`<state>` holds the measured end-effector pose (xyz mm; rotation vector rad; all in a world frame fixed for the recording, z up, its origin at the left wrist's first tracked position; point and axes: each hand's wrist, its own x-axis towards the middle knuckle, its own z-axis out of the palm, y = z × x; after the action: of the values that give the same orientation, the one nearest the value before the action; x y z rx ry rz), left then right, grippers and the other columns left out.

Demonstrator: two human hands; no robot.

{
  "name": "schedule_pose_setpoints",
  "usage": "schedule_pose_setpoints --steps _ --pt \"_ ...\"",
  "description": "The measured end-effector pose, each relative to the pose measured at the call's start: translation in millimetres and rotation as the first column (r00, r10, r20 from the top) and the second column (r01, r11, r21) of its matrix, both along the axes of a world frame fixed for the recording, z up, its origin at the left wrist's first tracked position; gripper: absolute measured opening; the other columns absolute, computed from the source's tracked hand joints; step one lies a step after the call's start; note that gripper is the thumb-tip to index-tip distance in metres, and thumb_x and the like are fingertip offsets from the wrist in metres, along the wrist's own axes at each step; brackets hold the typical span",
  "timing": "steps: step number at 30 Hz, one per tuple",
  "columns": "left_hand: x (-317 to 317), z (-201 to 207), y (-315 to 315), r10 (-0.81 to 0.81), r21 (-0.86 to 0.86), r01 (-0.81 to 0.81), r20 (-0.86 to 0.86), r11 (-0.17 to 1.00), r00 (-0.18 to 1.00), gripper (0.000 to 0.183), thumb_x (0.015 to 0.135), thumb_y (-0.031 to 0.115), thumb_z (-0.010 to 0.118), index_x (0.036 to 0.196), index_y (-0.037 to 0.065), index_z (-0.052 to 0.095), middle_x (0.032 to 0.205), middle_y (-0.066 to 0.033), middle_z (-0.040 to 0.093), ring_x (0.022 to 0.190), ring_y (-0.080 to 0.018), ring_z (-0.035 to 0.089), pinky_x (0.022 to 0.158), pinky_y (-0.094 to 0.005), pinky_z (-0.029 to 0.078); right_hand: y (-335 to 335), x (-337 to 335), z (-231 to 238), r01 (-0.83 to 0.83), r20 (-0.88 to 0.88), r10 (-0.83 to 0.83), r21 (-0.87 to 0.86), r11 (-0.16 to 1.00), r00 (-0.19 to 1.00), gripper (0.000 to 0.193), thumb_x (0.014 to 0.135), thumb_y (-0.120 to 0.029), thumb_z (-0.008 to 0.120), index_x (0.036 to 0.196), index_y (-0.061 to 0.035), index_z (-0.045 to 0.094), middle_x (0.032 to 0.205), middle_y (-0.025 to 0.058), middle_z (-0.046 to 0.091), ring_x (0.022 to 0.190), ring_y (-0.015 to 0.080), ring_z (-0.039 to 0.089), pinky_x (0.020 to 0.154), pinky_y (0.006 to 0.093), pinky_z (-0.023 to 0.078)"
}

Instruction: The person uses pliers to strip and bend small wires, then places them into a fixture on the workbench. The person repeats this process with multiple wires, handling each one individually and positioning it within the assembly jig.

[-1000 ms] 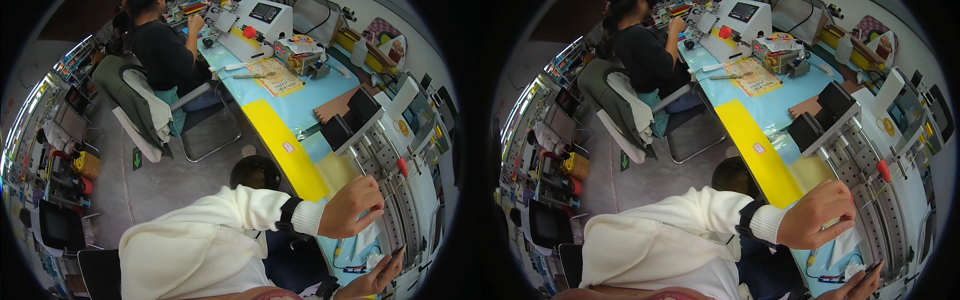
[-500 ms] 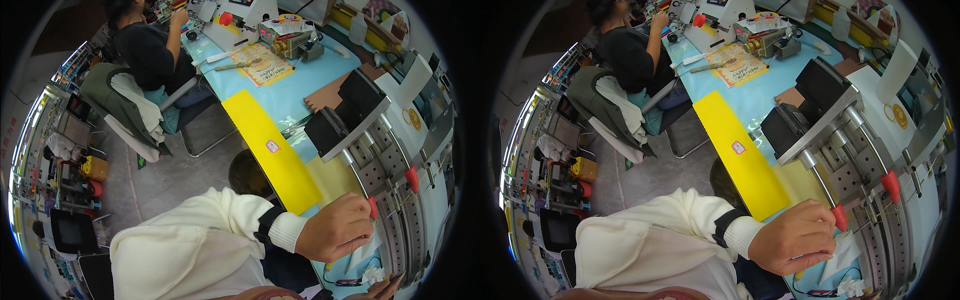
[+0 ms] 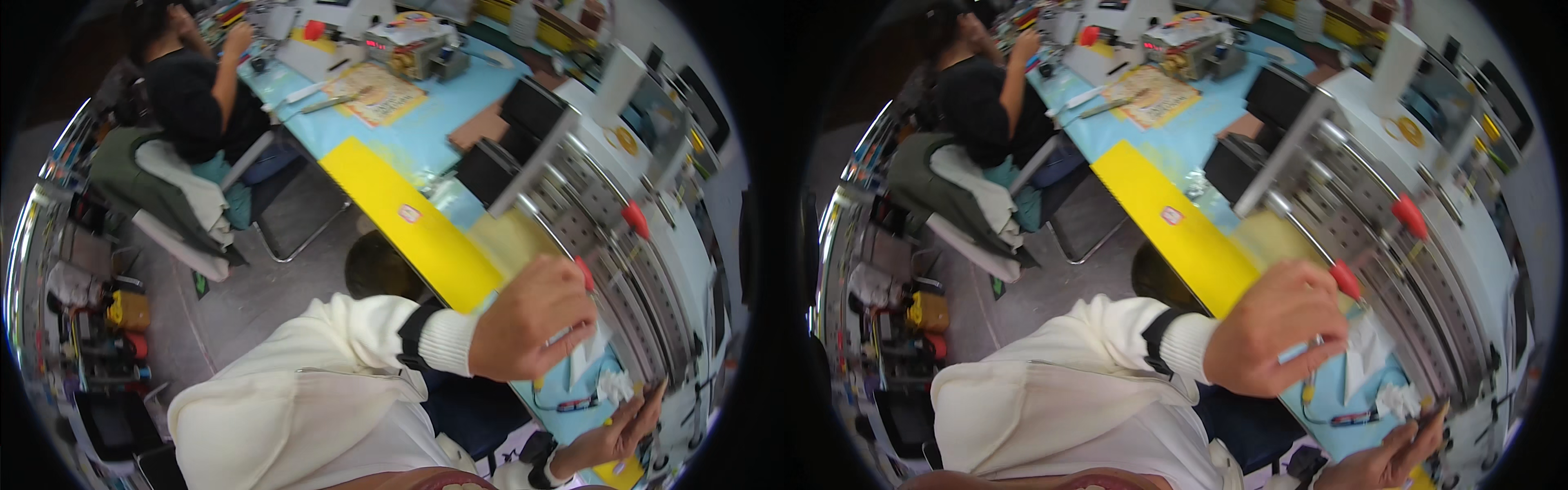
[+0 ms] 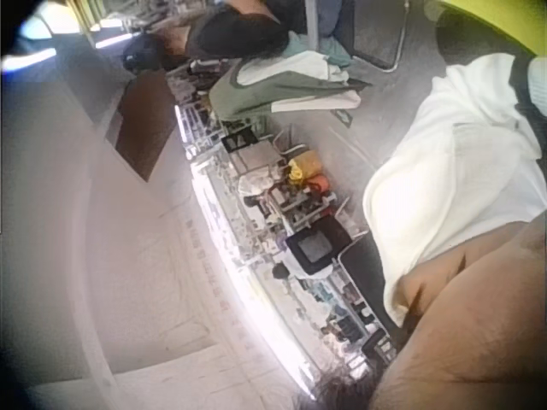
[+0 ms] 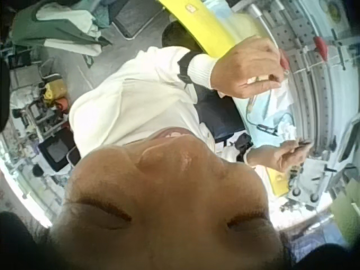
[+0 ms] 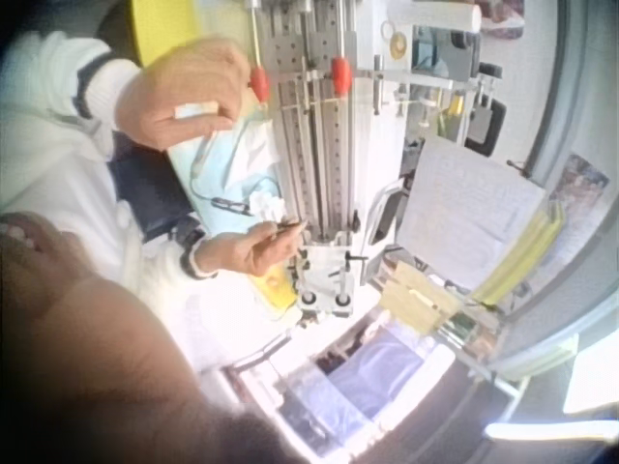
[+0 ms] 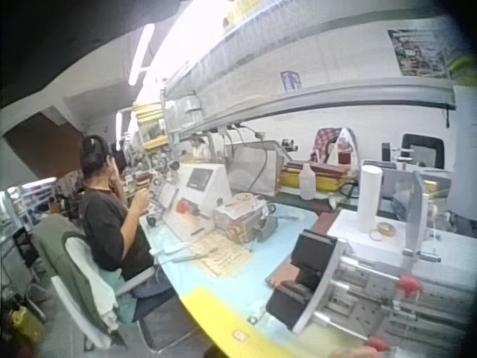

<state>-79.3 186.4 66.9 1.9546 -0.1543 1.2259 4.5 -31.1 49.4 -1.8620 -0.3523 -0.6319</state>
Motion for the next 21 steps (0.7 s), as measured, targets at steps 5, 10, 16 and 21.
schedule_pose_setpoints --steps 5,10,16,21 --pt "26.8 9.3 18.0 0.138 0.209 -0.134 -0.003 0.969 0.99 0.02 0.075 -0.001 0.074 0.093 0.005 0.067 0.098 -0.0104 0.065 0.101 -0.0336 0.057 0.089 -0.0424 0.045 4.0 1.2 25.5 -0.131 0.135 0.132 -0.016 0.991 0.982 0.038 0.094 0.006 0.061 0.131 0.0054 0.063 0.116 0.0113 0.061 0.102 0.0178 0.058 0.095 0.0274 0.043" --pt "61.2 16.5 15.8 0.28 0.329 -0.281 0.052 0.902 0.959 0.02 0.073 0.009 0.079 0.091 0.008 0.07 0.109 -0.0102 0.062 0.116 -0.0344 0.052 0.096 -0.0478 0.039 25.6 18.4 48.6 -0.219 0.153 0.241 -0.146 0.965 0.958 0.038 0.088 0.002 0.071 0.125 -0.0053 0.07 0.1 0.0049 0.064 0.086 0.013 0.057 0.073 0.0239 0.045" --pt "85.9 12.3 9.4 0.385 0.387 -0.386 0.082 0.838 0.919 0.013 0.074 0.013 0.08 0.086 0.01 0.076 0.111 -0.0054 0.066 0.12 -0.0312 0.054 0.102 -0.047 0.037 51.2 34.3 42.5 -0.261 0.204 0.297 -0.184 0.948 0.933 0.037 0.088 -0.001 0.073 0.124 -0.0099 0.072 0.094 0.0053 0.063 0.081 0.014 0.056 0.067 0.0239 0.044" --pt "96.8 9.5 12.7 0.357 0.404 -0.37 0.11 0.837 0.927 0.007 0.076 0.012 0.079 0.082 0.01 0.077 0.109 -0.003 0.069 0.121 -0.0297 0.055 0.103 -0.0478 0.036 63.9 41.9 34.5 -0.263 0.233 0.312 -0.218 0.94 0.921 0.037 0.087 0.0 0.072 0.123 -0.0083 0.072 0.095 0.0076 0.064 0.08 0.017 0.059 0.068 0.0266 0.047"
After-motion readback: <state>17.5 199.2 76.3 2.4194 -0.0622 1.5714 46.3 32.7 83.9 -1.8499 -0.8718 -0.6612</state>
